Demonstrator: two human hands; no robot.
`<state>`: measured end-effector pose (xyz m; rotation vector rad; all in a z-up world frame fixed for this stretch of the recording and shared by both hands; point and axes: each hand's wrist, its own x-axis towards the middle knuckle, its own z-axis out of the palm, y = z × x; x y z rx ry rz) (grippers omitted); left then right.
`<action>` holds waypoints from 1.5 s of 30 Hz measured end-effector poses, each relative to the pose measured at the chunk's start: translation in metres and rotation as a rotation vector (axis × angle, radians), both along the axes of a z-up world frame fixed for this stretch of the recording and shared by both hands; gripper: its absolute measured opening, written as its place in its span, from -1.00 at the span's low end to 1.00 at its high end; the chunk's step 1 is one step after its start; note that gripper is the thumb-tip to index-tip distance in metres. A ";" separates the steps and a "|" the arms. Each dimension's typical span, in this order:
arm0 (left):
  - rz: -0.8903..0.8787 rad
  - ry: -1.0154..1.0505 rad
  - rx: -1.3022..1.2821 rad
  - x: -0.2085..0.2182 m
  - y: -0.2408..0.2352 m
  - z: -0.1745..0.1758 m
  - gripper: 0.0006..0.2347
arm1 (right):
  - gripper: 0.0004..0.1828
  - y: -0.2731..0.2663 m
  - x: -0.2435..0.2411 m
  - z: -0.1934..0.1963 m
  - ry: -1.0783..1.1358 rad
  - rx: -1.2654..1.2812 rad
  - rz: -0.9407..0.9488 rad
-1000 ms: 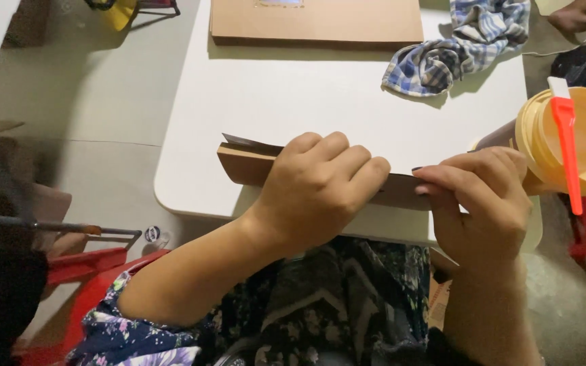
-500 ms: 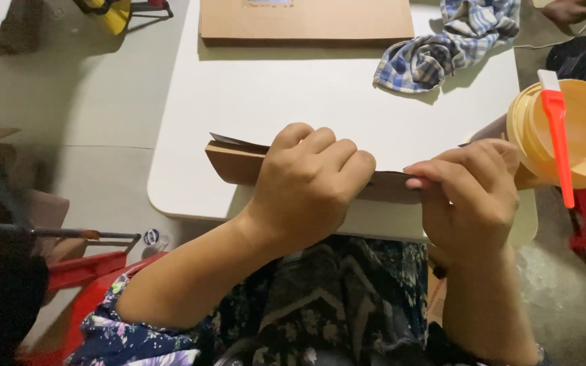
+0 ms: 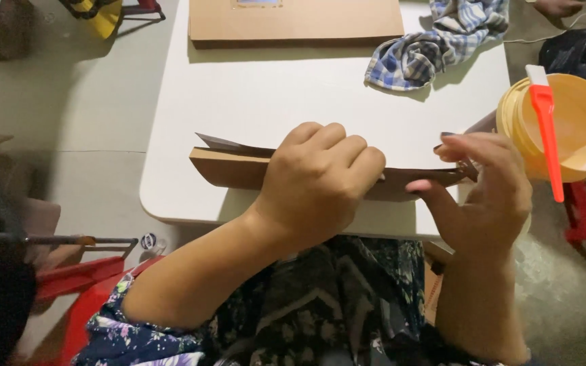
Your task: Assembling small cardboard boxes by folding pre-cut flaps and edges on a table.
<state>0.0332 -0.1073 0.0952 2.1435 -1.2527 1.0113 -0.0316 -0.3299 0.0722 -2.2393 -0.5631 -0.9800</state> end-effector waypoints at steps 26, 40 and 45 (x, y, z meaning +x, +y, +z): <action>-0.002 0.004 0.092 -0.001 0.001 0.004 -0.82 | -0.78 0.009 -0.007 -0.030 0.082 0.492 -0.004; -0.027 -0.036 0.043 -0.010 -0.027 0.001 -0.80 | -0.81 0.019 -0.009 -0.024 0.047 0.521 -0.014; -0.037 -0.041 -0.031 -0.008 -0.032 -0.002 -0.77 | -0.98 0.017 -0.010 -0.007 -0.052 0.086 -0.086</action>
